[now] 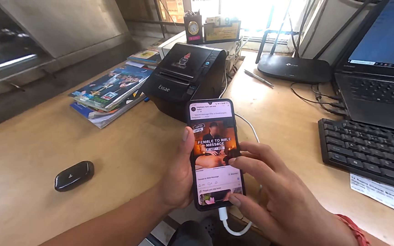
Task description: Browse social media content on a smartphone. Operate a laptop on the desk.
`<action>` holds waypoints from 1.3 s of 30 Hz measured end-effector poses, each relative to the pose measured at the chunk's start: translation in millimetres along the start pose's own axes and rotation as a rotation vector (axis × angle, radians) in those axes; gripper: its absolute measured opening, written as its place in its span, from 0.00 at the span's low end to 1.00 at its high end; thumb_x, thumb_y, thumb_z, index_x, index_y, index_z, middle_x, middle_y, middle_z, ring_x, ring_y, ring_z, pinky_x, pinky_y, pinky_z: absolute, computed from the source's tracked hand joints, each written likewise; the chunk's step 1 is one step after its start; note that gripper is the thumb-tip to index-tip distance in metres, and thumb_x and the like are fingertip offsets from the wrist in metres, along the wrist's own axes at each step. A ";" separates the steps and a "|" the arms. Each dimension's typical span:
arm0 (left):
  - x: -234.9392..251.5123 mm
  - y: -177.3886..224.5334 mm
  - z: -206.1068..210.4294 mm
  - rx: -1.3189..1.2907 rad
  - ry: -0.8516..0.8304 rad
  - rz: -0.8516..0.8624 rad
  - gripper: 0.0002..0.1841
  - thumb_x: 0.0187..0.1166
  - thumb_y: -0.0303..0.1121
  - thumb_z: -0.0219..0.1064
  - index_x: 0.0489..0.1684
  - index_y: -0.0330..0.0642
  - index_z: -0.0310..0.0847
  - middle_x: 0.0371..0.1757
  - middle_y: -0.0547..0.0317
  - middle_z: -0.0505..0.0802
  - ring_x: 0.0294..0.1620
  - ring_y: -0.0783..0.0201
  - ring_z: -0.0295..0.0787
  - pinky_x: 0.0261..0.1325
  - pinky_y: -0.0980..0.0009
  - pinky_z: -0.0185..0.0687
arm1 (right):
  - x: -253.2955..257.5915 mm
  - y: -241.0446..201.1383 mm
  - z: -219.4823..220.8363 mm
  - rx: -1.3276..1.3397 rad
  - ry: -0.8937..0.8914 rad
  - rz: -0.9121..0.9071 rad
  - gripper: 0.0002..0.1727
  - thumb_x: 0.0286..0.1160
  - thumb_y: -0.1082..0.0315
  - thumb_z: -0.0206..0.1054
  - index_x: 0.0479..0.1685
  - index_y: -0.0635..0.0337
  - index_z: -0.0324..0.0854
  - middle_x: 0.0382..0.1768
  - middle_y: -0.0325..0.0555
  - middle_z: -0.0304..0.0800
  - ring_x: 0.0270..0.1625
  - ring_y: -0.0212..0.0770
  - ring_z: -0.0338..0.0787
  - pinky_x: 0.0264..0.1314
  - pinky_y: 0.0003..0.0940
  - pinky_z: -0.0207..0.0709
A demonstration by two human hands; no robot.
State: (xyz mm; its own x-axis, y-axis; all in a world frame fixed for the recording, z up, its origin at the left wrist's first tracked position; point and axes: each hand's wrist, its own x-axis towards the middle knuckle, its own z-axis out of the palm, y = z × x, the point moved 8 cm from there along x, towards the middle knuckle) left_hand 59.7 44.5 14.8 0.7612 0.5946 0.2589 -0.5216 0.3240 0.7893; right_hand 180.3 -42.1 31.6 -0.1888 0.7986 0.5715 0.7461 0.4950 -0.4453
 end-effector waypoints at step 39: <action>0.5 -1.9 -2.9 0.035 0.032 -0.004 0.35 0.82 0.70 0.48 0.67 0.51 0.80 0.52 0.51 0.92 0.48 0.61 0.93 0.47 0.63 0.92 | 0.0 0.8 -1.2 0.016 0.000 0.003 0.17 0.81 0.46 0.63 0.58 0.43 0.85 0.72 0.41 0.79 0.69 0.33 0.83 0.62 0.36 0.83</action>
State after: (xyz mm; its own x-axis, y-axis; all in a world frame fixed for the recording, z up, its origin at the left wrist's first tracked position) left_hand 60.0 46.4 11.8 0.7502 0.6168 0.2384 -0.5043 0.3005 0.8096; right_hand 181.6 -42.1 32.1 -0.1864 0.8001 0.5702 0.7364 0.4979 -0.4580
